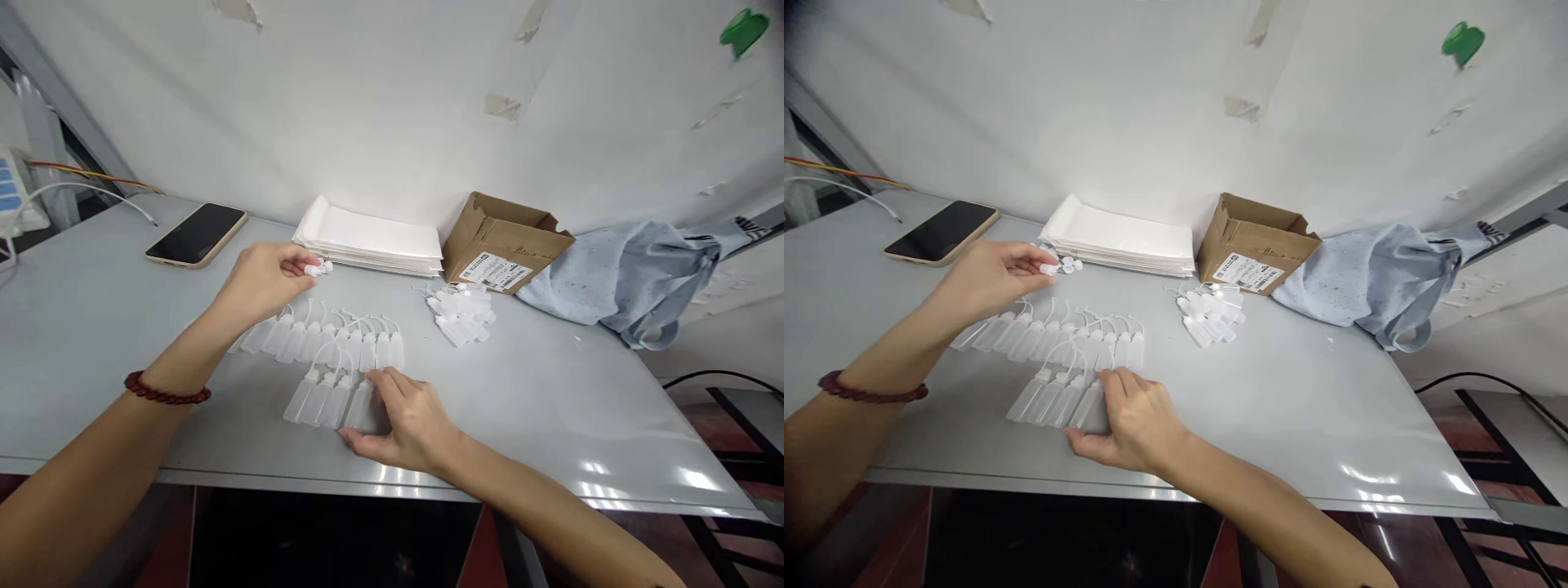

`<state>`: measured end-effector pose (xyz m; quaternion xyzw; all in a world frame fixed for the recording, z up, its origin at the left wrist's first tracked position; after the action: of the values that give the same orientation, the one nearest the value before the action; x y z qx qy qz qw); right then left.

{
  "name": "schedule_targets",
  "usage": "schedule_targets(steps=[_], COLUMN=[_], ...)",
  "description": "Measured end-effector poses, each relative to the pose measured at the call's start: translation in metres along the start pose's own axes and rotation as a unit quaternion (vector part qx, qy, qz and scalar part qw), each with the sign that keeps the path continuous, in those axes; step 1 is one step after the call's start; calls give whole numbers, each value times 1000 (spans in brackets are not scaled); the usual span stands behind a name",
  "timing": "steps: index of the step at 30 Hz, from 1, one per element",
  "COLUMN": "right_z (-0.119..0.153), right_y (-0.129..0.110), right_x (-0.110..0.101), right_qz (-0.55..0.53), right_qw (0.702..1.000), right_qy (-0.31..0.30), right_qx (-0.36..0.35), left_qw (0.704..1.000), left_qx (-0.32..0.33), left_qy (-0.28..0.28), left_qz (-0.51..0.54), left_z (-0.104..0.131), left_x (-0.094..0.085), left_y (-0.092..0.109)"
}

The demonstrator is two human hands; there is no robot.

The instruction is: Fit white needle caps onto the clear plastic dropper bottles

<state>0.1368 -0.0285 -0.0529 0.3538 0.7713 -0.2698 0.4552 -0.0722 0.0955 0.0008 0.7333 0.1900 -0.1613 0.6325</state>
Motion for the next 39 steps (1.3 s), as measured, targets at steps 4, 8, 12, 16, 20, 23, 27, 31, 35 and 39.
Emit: schedule_targets(steps=[4,8,12,16,20,23,27,31,35,39], right_z=[-1,-5,-6,-5,-5,-5,-4,-3,-3,-4], right_y=[10,22,26,26,27,27,27,28,29,30], right_x=[-8,-17,-20,-19,-18,-18,-16,-14,-14,-15], right_qz=[-72,-186,-276,-299,-281,-254,-199,-187,-189,-221], right_qw=[995,976,949,943,948,955,968,970,967,958], right_qy=[66,58,58,52,52,56,69,71,74,66], right_qx=[31,98,137,136,140,140,136,140,155,169], left_qw=[992,971,942,909,886,879,880,911,916,920], left_qx=[-37,-66,-76,-89,-98,-104,-98,-61,-55,-37], left_qy=[-81,-157,-224,-292,-330,-318,-315,-299,-301,-309], left_qz=[87,166,238,284,311,339,341,277,259,238], left_z=[10,22,34,45,50,52,56,56,55,55], left_x=[12,25,37,46,51,54,58,57,55,55], left_y=[9,16,23,30,32,30,31,35,36,33])
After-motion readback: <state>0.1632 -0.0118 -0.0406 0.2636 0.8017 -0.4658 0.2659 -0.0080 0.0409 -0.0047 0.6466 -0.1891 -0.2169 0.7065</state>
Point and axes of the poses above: each hand's wrist, its own z-axis away from the middle knuckle, its own x-axis out of the palm, y = z × x, the point moved 2 cm from there along -z, towards the middle knuckle, and after that the axes turned 14 degrees about z, right-handed, at the moved point
